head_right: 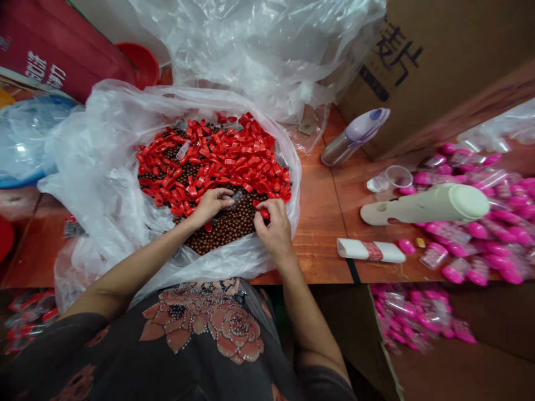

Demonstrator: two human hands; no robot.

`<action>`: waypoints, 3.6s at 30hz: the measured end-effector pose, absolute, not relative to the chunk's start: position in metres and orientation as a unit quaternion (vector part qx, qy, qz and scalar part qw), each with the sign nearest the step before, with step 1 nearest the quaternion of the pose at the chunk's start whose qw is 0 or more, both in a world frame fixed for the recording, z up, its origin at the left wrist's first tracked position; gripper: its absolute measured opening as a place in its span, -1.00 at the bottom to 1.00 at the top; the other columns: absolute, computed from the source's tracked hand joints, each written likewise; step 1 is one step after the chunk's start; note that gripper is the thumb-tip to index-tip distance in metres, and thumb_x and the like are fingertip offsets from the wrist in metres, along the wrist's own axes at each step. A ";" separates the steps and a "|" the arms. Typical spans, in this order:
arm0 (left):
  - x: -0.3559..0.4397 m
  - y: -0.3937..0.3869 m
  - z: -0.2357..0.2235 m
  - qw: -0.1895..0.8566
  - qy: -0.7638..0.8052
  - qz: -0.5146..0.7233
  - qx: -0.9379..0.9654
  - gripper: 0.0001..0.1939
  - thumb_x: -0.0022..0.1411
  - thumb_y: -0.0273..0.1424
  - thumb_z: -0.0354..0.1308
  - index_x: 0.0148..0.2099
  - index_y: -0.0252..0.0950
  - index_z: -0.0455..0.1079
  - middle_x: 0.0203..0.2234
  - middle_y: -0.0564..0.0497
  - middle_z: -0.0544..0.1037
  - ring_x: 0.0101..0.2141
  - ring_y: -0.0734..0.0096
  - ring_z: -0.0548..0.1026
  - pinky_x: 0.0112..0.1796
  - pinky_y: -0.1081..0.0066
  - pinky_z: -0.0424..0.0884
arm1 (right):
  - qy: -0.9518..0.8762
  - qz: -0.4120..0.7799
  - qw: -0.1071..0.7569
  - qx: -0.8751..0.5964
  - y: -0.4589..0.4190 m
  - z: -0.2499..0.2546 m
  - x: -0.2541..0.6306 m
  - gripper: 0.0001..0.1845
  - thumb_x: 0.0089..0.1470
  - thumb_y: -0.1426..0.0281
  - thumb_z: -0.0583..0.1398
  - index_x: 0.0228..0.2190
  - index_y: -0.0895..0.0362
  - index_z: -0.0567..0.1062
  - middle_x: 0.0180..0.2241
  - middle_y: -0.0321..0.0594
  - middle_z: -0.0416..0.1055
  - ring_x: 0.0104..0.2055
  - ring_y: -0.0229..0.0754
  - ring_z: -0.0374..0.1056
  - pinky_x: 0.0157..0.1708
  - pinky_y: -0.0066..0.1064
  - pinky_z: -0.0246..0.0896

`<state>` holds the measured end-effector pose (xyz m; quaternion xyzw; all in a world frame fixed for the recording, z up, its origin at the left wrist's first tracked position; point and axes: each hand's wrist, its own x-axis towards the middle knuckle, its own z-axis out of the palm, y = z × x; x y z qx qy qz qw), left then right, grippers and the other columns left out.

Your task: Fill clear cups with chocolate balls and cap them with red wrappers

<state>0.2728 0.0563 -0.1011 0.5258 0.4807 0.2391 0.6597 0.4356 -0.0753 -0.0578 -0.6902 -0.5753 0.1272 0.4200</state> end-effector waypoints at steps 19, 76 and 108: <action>0.275 0.051 -0.095 0.700 0.427 0.270 0.505 -0.71 -0.04 -0.53 0.32 -0.18 -0.38 0.52 -0.29 -0.02 0.61 -0.31 0.42 0.52 -0.07 0.30 0.41 | -0.605 0.181 0.334 -0.700 -0.086 -0.075 0.428 -0.56 0.28 0.38 0.01 0.16 0.05 0.35 0.00 -0.04 0.45 0.05 -0.01 0.38 0.08 -0.04 0.30; 0.219 -0.007 -0.061 0.781 0.343 0.273 0.444 -0.52 0.02 -0.30 0.39 -0.04 -0.34 0.36 -0.32 0.00 0.55 -0.32 0.46 0.53 -0.24 0.46 0.42 | -0.754 0.037 0.257 -0.603 -0.067 -0.065 0.397 -0.35 0.09 0.00 0.19 -0.01 0.28 0.39 -0.19 0.08 0.48 -0.15 0.06 0.41 -0.14 -0.14 0.37; 0.214 -0.021 -0.075 0.668 0.312 0.281 0.615 -0.22 0.31 -0.25 0.08 0.45 -0.25 -0.17 -0.60 0.17 0.41 -0.62 0.58 0.33 -0.56 0.57 0.30 | -0.695 0.165 0.347 -0.607 -0.046 -0.053 0.411 -0.75 0.25 0.22 0.12 -0.18 0.01 0.57 -0.19 -0.19 0.56 -0.11 -0.05 0.34 -0.07 -0.14 0.18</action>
